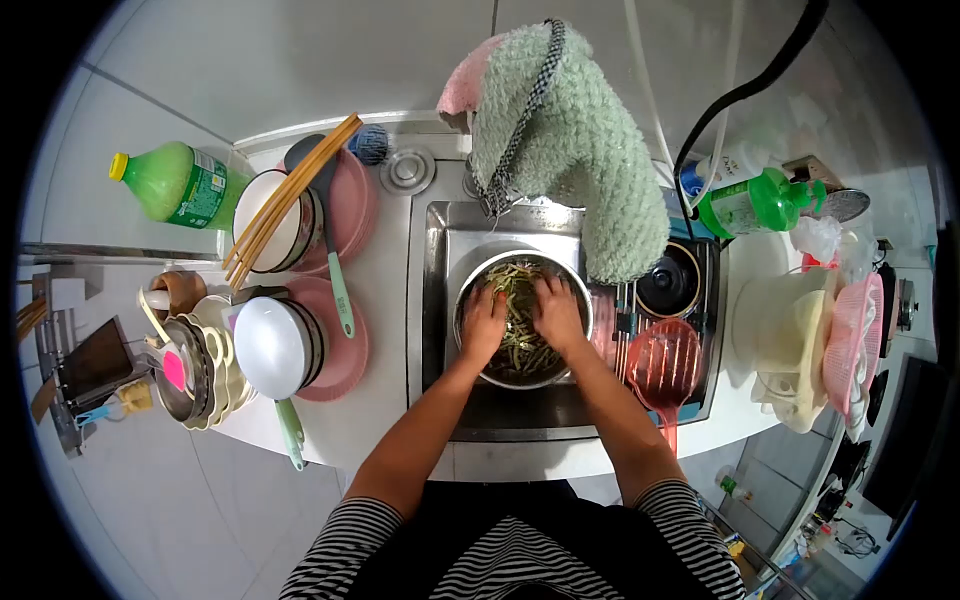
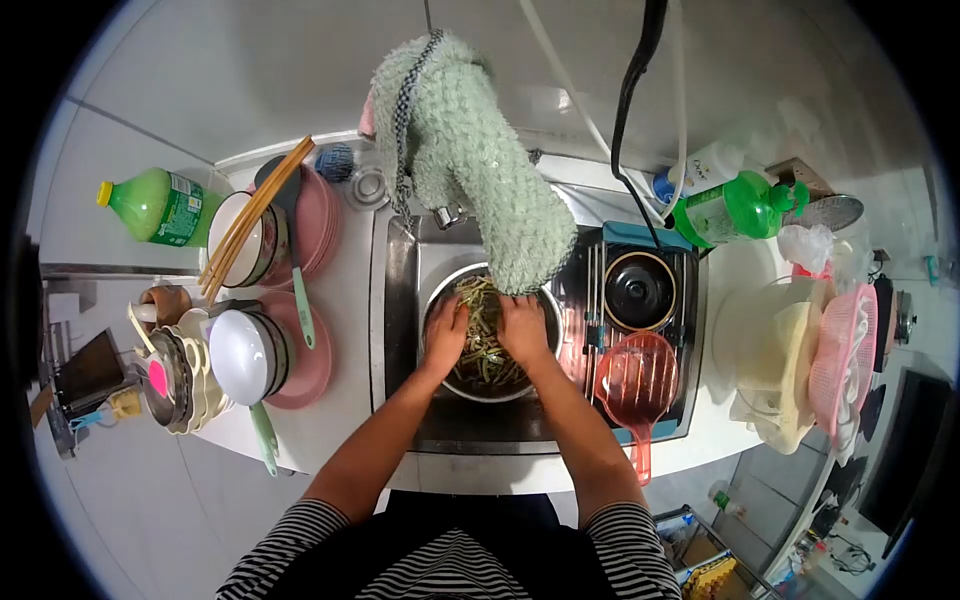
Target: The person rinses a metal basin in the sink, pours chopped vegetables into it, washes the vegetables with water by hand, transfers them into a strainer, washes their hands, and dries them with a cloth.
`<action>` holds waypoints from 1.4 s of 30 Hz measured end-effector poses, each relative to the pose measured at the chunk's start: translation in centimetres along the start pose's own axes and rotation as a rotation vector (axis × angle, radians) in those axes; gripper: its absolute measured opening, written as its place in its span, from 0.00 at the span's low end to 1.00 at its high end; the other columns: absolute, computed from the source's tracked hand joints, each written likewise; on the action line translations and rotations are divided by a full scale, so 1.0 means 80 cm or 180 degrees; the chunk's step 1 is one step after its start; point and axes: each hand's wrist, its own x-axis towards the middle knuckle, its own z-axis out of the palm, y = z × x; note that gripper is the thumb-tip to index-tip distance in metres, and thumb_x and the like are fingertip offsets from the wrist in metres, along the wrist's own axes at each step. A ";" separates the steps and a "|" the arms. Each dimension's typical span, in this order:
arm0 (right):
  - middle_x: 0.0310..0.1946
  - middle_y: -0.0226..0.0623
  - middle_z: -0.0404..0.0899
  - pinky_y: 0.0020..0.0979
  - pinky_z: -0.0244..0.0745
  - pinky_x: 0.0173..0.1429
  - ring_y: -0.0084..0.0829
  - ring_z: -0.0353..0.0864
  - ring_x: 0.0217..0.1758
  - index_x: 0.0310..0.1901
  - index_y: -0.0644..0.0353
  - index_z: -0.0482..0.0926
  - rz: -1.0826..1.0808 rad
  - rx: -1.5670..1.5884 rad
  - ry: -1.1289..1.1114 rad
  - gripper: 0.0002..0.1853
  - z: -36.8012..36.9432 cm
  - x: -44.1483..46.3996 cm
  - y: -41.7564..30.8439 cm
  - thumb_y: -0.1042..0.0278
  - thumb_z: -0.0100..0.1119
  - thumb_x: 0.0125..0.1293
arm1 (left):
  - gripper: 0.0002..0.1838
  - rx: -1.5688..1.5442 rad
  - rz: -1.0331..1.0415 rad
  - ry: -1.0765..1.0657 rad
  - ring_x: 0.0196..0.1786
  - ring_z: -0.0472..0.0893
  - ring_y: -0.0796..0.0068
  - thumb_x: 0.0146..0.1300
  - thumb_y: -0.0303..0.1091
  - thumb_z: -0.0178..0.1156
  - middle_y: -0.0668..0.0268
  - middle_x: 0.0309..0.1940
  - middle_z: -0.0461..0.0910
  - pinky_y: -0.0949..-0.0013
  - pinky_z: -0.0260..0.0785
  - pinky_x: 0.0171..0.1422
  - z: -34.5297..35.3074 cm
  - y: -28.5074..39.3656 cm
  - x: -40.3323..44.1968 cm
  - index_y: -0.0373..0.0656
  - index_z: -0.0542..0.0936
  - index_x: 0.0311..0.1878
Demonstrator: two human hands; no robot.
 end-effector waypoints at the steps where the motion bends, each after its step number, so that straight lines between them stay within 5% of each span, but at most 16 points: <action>1: 0.50 0.50 0.68 0.47 0.65 0.53 0.51 0.67 0.54 0.49 0.62 0.70 -0.0131 -0.0048 0.0045 0.22 0.006 0.012 0.011 0.76 0.56 0.48 | 0.21 0.0092 0.0170 -0.0066 0.56 0.68 0.48 0.65 0.41 0.46 0.48 0.53 0.70 0.55 0.60 0.60 -0.001 0.007 0.012 0.39 0.69 0.56; 5: 0.47 0.51 0.71 0.47 0.66 0.53 0.49 0.69 0.52 0.50 0.60 0.69 -0.0503 0.0167 0.0038 0.22 0.032 0.047 0.041 0.73 0.55 0.51 | 0.21 0.0634 0.0381 -0.0422 0.54 0.70 0.49 0.65 0.41 0.45 0.51 0.50 0.73 0.54 0.62 0.57 0.020 0.009 0.048 0.40 0.70 0.56; 9: 0.44 0.48 0.75 0.46 0.67 0.53 0.49 0.72 0.51 0.51 0.56 0.70 0.0215 -0.0033 -0.0464 0.18 0.035 0.057 0.034 0.58 0.47 0.61 | 0.21 0.1369 0.0096 -0.1204 0.53 0.72 0.53 0.64 0.45 0.43 0.53 0.49 0.74 0.54 0.64 0.57 0.034 -0.002 0.066 0.43 0.73 0.53; 13: 0.49 0.50 0.74 0.43 0.66 0.57 0.46 0.71 0.55 0.52 0.56 0.71 0.0348 -0.0163 -0.1679 0.26 0.034 0.061 0.048 0.45 0.37 0.65 | 0.22 0.1778 -0.0187 -0.1926 0.53 0.73 0.52 0.65 0.49 0.40 0.53 0.50 0.74 0.55 0.64 0.57 0.031 -0.007 0.070 0.46 0.74 0.51; 15: 0.53 0.52 0.71 0.41 0.63 0.60 0.47 0.68 0.58 0.53 0.57 0.71 -0.0356 -0.0253 -0.2418 0.30 0.040 0.063 0.061 0.40 0.37 0.63 | 0.25 0.1771 -0.0141 -0.2208 0.54 0.72 0.54 0.64 0.51 0.39 0.54 0.51 0.74 0.56 0.63 0.59 0.030 -0.016 0.072 0.45 0.74 0.52; 16: 0.58 0.52 0.66 0.38 0.59 0.64 0.46 0.64 0.62 0.55 0.59 0.70 0.0724 0.0085 -0.2561 0.35 0.041 0.065 0.055 0.35 0.36 0.62 | 0.25 0.1773 -0.0365 -0.2372 0.57 0.71 0.55 0.64 0.51 0.39 0.54 0.53 0.73 0.57 0.62 0.60 0.033 -0.021 0.070 0.45 0.73 0.53; 20: 0.61 0.49 0.64 0.36 0.56 0.66 0.43 0.62 0.65 0.60 0.58 0.67 0.0634 0.0631 -0.2949 0.38 0.013 0.057 0.053 0.32 0.37 0.61 | 0.27 0.1712 -0.0643 -0.2738 0.61 0.68 0.56 0.64 0.55 0.41 0.54 0.58 0.69 0.59 0.60 0.63 0.020 -0.015 0.067 0.45 0.72 0.56; 25: 0.63 0.44 0.62 0.39 0.55 0.66 0.42 0.59 0.66 0.62 0.54 0.64 0.0703 0.1629 -0.2965 0.37 0.053 0.036 0.093 0.33 0.43 0.60 | 0.31 0.1296 -0.1142 -0.3054 0.62 0.67 0.56 0.61 0.59 0.43 0.54 0.59 0.67 0.61 0.58 0.64 0.034 -0.056 0.071 0.45 0.71 0.58; 27: 0.67 0.42 0.54 0.49 0.52 0.66 0.43 0.51 0.69 0.66 0.49 0.58 0.1911 0.2156 -0.2888 0.39 -0.021 0.020 0.042 0.32 0.46 0.58 | 0.34 0.1104 -0.1136 -0.3146 0.63 0.66 0.59 0.60 0.62 0.44 0.53 0.60 0.67 0.64 0.56 0.65 0.031 -0.059 0.070 0.44 0.70 0.59; 28: 0.69 0.41 0.46 0.57 0.50 0.65 0.44 0.45 0.71 0.67 0.44 0.54 0.1976 0.2346 -0.2926 0.42 -0.010 0.018 0.049 0.30 0.47 0.56 | 0.34 0.1108 -0.1131 -0.3144 0.63 0.66 0.59 0.60 0.62 0.44 0.53 0.60 0.67 0.64 0.56 0.65 0.027 -0.057 0.068 0.44 0.70 0.59; 31: 0.69 0.43 0.48 0.57 0.51 0.65 0.45 0.47 0.71 0.67 0.46 0.55 0.2744 0.2837 -0.2606 0.42 0.023 0.000 0.062 0.31 0.48 0.56 | 0.37 0.0555 -0.1489 -0.2977 0.65 0.63 0.58 0.59 0.64 0.45 0.54 0.62 0.64 0.62 0.55 0.66 0.020 -0.048 0.052 0.46 0.66 0.63; 33: 0.67 0.44 0.54 0.52 0.55 0.65 0.44 0.54 0.68 0.66 0.51 0.56 0.2926 0.2914 -0.2439 0.42 0.056 -0.011 0.075 0.32 0.49 0.56 | 0.34 -0.0292 -0.2383 -0.2126 0.54 0.73 0.62 0.58 0.63 0.52 0.55 0.49 0.76 0.58 0.64 0.57 0.021 -0.047 0.038 0.44 0.73 0.56; 35: 0.63 0.46 0.60 0.53 0.53 0.65 0.43 0.60 0.66 0.65 0.55 0.58 0.3181 0.4040 -0.2287 0.40 0.087 -0.021 0.093 0.35 0.49 0.58 | 0.32 -0.0635 -0.2743 -0.2139 0.51 0.75 0.63 0.57 0.63 0.53 0.57 0.47 0.77 0.57 0.65 0.56 0.033 -0.070 0.037 0.46 0.74 0.54; 36: 0.58 0.45 0.67 0.46 0.61 0.62 0.40 0.67 0.60 0.62 0.57 0.62 0.3185 0.4465 -0.2108 0.35 0.040 -0.024 0.055 0.40 0.49 0.62 | 0.31 -0.0986 -0.3099 -0.2148 0.48 0.76 0.65 0.56 0.63 0.54 0.60 0.44 0.78 0.56 0.66 0.55 0.040 -0.082 0.036 0.48 0.75 0.52; 39: 0.54 0.42 0.72 0.38 0.69 0.57 0.37 0.71 0.55 0.60 0.58 0.65 0.3210 0.4663 -0.1639 0.30 0.030 -0.025 0.032 0.44 0.48 0.64 | 0.28 -0.1909 -0.3133 -0.2259 0.44 0.78 0.68 0.57 0.62 0.54 0.64 0.39 0.79 0.58 0.69 0.51 0.053 -0.093 0.032 0.50 0.76 0.49; 42: 0.51 0.39 0.73 0.35 0.70 0.55 0.34 0.72 0.53 0.58 0.56 0.67 0.3142 0.5021 -0.1351 0.26 0.060 -0.025 0.041 0.49 0.50 0.64 | 0.28 -0.1665 -0.3028 -0.2052 0.47 0.77 0.68 0.59 0.58 0.54 0.62 0.45 0.77 0.62 0.72 0.49 0.041 -0.047 0.027 0.48 0.71 0.56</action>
